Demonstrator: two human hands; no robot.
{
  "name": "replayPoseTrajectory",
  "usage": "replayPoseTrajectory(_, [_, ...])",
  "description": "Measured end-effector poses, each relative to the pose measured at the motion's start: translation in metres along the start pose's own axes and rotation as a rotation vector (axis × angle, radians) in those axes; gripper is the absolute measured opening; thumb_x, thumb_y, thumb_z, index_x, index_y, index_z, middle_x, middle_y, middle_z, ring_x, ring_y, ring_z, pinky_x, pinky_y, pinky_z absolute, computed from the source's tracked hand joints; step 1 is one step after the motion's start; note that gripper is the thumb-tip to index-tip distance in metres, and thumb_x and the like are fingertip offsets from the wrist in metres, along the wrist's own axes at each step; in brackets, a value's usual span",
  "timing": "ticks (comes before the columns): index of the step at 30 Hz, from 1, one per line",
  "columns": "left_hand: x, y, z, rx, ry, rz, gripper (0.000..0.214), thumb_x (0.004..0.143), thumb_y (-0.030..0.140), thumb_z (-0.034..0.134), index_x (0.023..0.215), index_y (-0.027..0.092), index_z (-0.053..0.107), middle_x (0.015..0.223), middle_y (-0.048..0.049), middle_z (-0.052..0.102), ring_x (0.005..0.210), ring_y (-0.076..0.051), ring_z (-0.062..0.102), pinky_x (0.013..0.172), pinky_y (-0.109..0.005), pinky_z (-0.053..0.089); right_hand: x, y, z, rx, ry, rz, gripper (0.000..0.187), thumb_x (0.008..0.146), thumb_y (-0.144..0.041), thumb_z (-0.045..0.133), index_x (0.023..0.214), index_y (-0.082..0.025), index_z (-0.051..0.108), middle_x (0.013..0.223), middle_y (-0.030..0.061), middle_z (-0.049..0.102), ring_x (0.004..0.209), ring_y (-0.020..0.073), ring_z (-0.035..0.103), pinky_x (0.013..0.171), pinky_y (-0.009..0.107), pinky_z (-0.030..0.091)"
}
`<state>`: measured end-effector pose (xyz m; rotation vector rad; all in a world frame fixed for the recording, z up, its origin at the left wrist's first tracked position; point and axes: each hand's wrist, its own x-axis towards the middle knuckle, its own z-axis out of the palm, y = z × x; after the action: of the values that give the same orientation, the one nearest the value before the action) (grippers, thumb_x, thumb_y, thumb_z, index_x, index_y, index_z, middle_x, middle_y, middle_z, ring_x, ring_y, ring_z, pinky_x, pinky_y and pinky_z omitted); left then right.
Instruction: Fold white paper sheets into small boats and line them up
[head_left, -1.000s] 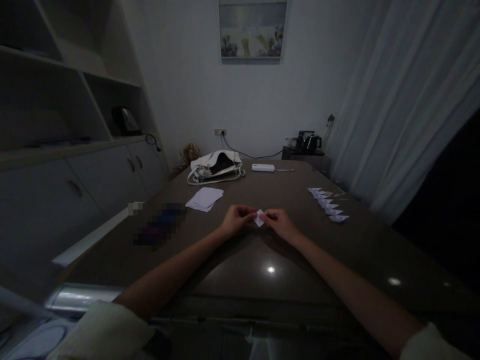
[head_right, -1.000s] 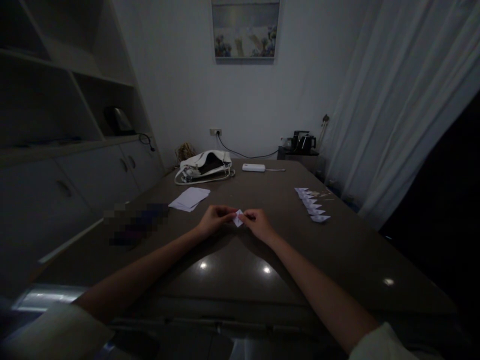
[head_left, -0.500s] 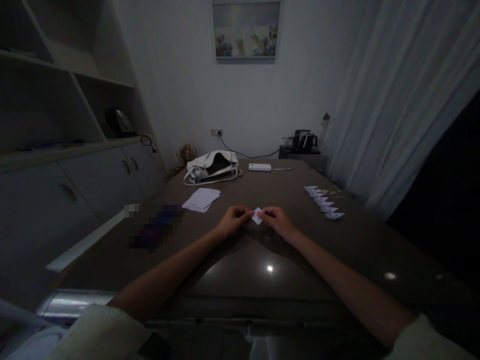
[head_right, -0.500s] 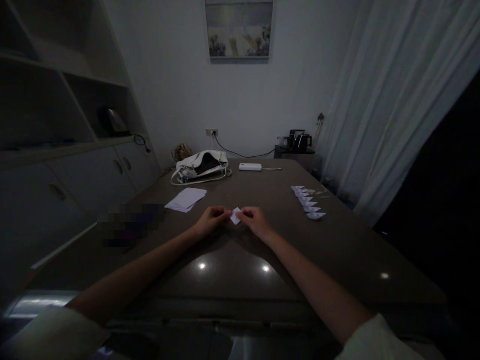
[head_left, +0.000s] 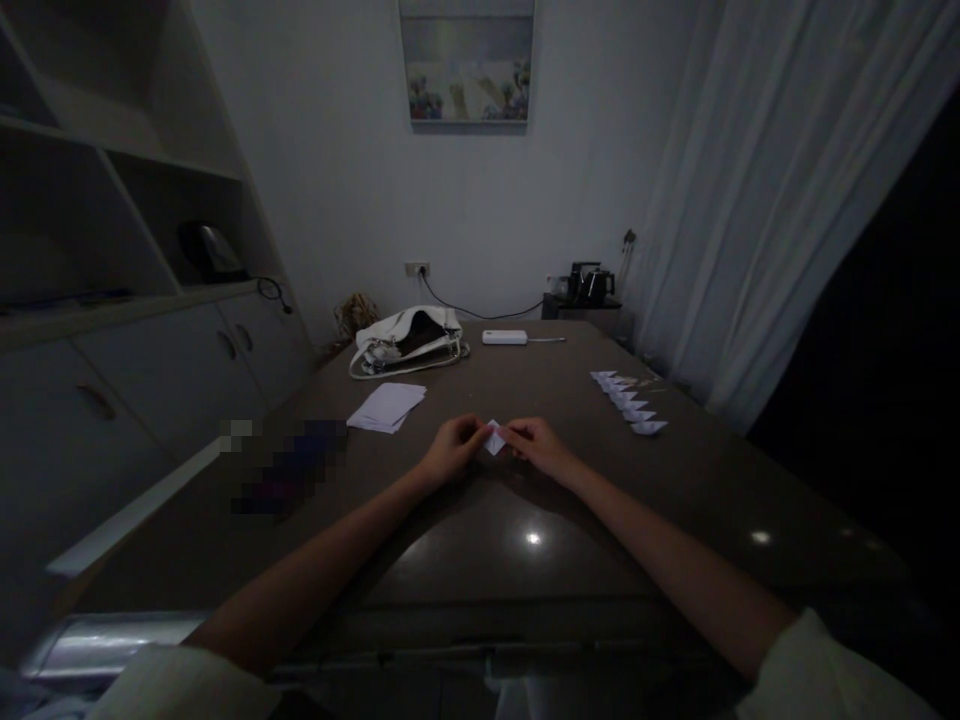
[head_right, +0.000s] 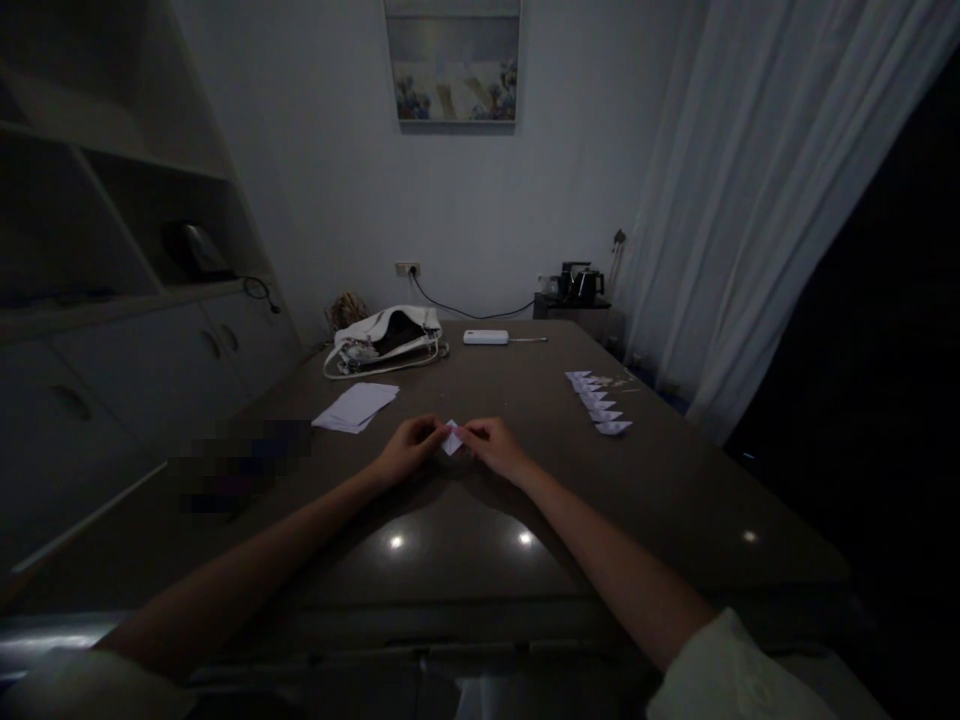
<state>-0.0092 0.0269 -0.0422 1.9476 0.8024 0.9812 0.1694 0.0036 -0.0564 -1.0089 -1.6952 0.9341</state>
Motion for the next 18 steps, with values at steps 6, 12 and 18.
replayPoseTrajectory(6, [0.002,-0.008,0.002,0.032,0.001,0.018,0.042,0.080,0.053,0.053,0.068,0.013,0.054,0.057,0.0030,0.049,0.051,-0.009,0.044,0.047,-0.020,0.032,0.001,0.000,-0.003,-0.028,0.029,-0.004,0.039,0.077,-0.049,0.059,0.060,-0.014,0.060,0.054,-0.0001,0.055,0.049,0.0098,0.044,0.049,0.021,0.033])
replayPoseTrajectory(12, [-0.001,-0.007,0.002,0.107,-0.025,0.105,0.041,0.086,0.043,0.051,0.115,0.014,0.052,0.081,-0.0033,0.064,0.064,-0.013,0.057,0.057,-0.022,0.043,0.002,0.003,-0.005,-0.003,0.064,0.020,0.037,0.075,-0.048,0.061,0.059,-0.014,0.060,0.055,0.0001,0.056,0.050,0.0098,0.046,0.050,0.021,0.033])
replayPoseTrajectory(18, [-0.004,0.003,0.001,0.285,-0.094,0.229,0.037,0.088,0.033,0.051,0.121,0.017,0.058,0.111,-0.0101,0.062,0.084,-0.017,0.059,0.072,-0.027,0.045,0.005,0.013,-0.005,0.081,0.085,0.100,0.039,0.074,-0.052,0.060,0.067,-0.014,0.063,0.056,-0.0001,0.057,0.046,0.0087,0.044,0.044,0.020,0.030])
